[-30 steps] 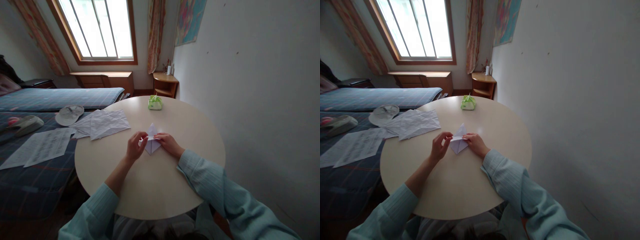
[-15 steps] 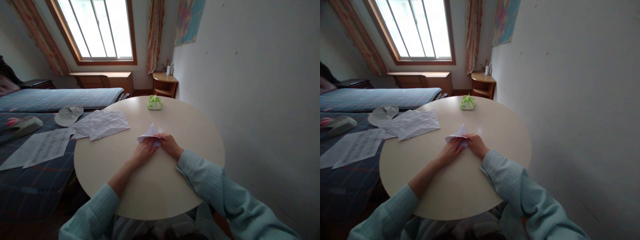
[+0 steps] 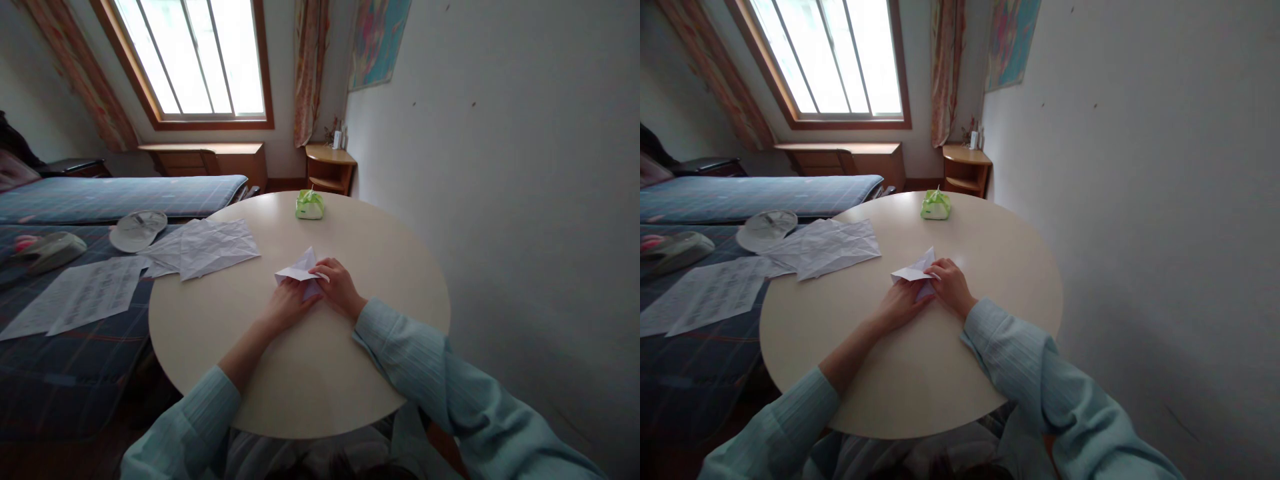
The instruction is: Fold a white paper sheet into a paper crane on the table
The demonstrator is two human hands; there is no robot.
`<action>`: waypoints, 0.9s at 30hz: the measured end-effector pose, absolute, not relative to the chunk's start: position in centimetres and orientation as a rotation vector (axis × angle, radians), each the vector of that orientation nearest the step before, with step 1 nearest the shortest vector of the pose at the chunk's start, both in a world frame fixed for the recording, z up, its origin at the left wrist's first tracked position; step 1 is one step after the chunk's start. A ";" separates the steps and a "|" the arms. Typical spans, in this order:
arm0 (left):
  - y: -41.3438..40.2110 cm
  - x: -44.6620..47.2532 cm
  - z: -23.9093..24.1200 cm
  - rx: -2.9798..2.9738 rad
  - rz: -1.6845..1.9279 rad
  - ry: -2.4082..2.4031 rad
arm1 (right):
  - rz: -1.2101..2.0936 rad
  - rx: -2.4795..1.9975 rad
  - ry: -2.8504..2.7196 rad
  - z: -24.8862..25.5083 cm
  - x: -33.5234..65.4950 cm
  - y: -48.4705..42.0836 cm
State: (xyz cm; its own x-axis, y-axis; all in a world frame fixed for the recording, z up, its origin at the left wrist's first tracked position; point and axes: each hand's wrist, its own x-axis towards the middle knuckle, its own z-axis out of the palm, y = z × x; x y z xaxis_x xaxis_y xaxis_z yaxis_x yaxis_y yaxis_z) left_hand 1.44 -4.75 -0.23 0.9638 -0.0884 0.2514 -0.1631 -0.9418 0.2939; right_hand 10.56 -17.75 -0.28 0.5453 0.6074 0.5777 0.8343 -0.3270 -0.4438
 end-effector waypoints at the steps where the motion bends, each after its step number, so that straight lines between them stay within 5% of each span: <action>1: -4.8 1.5 -0.2 2.794 0.339 -0.170 | -0.407 -2.064 -1.155 -0.3 10.5 -17.8; 27: -7.2 2.5 -0.1 2.894 0.458 0.065 | -0.424 -2.316 -1.043 -1.3 11.8 -18.7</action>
State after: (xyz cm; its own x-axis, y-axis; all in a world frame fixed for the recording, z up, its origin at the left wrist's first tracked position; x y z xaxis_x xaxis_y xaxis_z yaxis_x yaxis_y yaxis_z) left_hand 2.53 -7.19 -0.08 0.9507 0.0759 0.3007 0.0105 -0.9769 0.2134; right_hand 11.82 -18.73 -1.25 0.6474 0.5836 0.4902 0.7601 -0.5412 -0.3596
